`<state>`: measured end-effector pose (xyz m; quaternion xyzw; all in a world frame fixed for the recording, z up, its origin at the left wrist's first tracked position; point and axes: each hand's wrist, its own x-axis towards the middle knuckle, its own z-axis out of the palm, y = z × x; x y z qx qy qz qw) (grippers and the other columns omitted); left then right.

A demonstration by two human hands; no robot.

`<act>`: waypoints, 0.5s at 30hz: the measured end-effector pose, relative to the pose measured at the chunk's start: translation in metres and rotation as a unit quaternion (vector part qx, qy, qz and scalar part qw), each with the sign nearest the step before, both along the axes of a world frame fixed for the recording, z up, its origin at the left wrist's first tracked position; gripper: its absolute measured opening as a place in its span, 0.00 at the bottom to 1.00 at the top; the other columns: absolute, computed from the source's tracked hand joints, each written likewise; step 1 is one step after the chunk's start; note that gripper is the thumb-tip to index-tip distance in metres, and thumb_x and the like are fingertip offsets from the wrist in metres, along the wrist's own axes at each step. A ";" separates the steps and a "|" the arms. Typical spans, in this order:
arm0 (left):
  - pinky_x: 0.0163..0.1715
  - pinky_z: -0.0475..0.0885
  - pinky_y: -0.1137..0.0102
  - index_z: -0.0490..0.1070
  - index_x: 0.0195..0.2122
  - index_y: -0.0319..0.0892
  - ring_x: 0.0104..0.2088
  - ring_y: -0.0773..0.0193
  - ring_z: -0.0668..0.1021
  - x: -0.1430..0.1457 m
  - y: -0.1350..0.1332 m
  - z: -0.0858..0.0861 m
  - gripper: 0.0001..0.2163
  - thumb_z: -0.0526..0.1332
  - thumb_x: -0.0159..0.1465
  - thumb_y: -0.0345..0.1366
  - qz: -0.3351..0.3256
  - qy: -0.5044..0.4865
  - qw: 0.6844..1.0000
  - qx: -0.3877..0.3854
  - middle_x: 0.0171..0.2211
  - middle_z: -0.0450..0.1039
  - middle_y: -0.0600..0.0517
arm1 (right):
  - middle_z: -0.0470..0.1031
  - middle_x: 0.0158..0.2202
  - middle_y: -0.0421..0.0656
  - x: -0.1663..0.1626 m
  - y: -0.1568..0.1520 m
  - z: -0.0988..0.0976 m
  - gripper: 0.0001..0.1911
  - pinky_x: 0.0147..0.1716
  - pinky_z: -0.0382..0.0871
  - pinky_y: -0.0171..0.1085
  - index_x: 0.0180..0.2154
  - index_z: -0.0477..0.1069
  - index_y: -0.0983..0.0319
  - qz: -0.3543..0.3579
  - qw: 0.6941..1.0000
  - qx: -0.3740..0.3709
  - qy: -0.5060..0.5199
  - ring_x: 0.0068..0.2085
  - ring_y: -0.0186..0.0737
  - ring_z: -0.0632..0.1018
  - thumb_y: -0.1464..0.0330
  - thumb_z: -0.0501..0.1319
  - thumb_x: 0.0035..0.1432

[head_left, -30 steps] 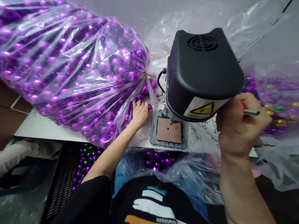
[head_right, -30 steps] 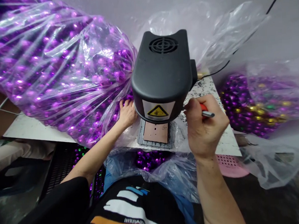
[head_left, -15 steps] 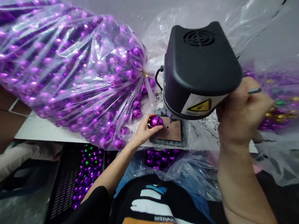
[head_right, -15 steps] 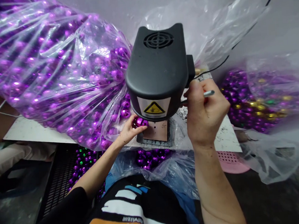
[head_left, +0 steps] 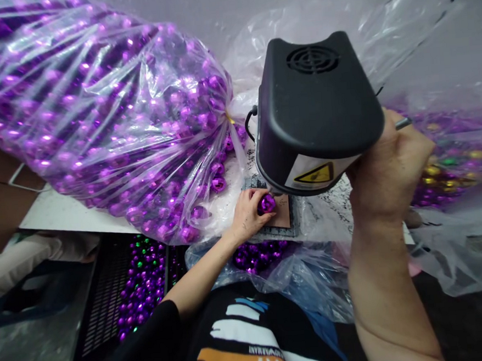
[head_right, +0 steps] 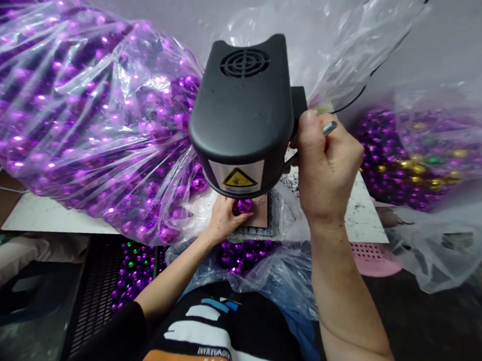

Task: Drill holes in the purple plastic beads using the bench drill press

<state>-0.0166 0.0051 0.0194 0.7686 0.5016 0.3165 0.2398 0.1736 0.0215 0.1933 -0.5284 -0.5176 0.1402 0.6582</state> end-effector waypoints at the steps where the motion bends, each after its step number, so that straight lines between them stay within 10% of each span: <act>1: 0.56 0.73 0.56 0.74 0.55 0.47 0.54 0.50 0.76 0.004 0.000 -0.001 0.26 0.77 0.56 0.34 0.013 0.003 1.000 0.000 0.51 0.76 0.47 | 0.63 0.25 0.37 0.000 0.001 0.000 0.22 0.27 0.61 0.30 0.26 0.64 0.64 0.001 1.000 0.002 -0.001 0.26 0.24 0.66 0.56 0.57 0.68; 15: 0.67 0.62 0.44 0.73 0.49 0.44 0.54 0.48 0.77 0.024 0.002 -0.015 0.17 0.72 0.60 0.38 0.011 -0.005 1.000 -0.007 0.48 0.78 0.45 | 0.58 0.23 0.35 -0.001 -0.002 0.002 0.22 0.27 0.54 0.30 0.25 0.62 0.64 -0.032 0.999 0.001 -0.039 0.26 0.23 0.62 0.59 0.55 0.69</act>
